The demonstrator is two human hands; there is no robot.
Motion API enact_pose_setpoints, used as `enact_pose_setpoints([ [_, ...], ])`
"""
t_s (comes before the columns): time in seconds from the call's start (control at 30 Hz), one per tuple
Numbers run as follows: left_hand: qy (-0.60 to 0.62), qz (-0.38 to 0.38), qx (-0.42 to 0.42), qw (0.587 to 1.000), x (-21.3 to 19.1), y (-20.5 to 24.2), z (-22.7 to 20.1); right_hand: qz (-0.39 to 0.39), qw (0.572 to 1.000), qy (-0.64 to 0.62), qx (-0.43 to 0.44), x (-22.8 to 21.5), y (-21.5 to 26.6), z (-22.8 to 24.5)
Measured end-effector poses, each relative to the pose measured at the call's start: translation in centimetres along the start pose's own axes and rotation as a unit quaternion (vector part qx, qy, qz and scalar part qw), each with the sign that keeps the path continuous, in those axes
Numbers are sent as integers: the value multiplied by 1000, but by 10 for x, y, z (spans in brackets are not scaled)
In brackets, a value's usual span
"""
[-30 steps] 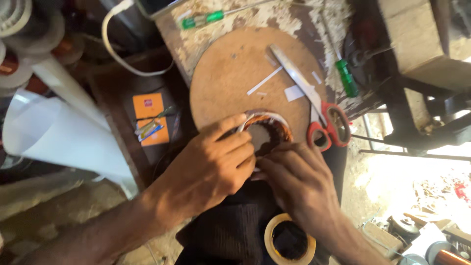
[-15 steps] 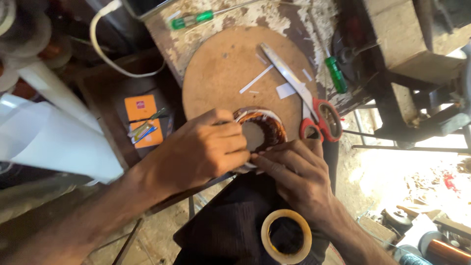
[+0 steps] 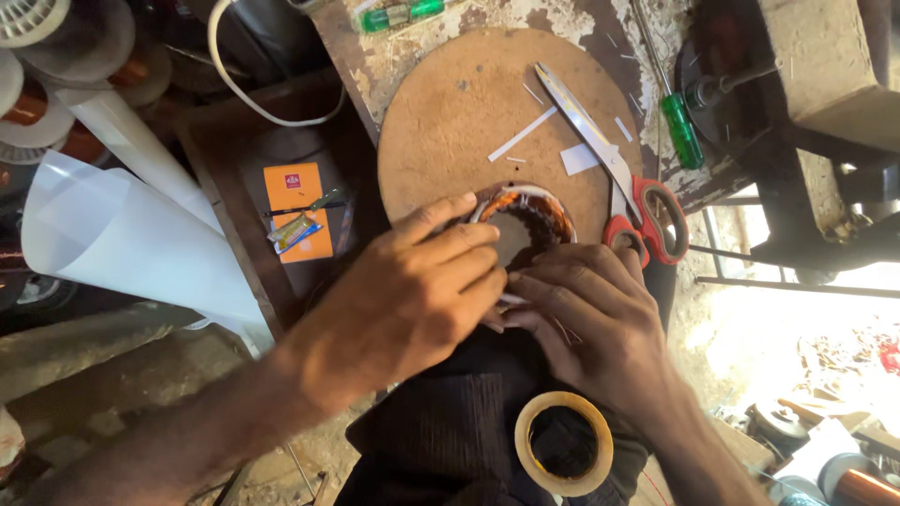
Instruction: The person works on a motor stator placed on their lap, using scissors to cut pieces of white tape and applying them to the copper windings. They also use a wooden stick to adjust the wires and tape within the stator slots.
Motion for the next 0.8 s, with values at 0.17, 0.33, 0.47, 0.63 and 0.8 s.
enact_pose_setpoints([
  [0.17, -18, -7, -1, 1000, -8, -15, -8, 8, 1000, 23, -5, -5, 1, -3],
  [0.33, 17, 53, 47, 997, -15, -28, 8, -49, 997, 59, -5, 1, -9, 8],
  [0.47, -10, -122, 71, 990, -20, -31, 35, -121, 991, 48, 24, 6, 4, 16],
  [0.63, 189, -142, -203, 950, -10, 8, 7, -258, 914, -215, 229, 0, 33, -17],
  [0.8, 515, -142, -370, 760, 34, 40, -34, -160, 950, -199, 181, 15, 46, -16],
])
Point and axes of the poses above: each hand's wrist, its own y-axis away from the middle knuckle, its own x-axis out of the palm, z = x × y, the point moved 3 cm from there along -y, towards the middle knuckle, and after that the axes turned 7 degrees about z, right-handed, at the moved point
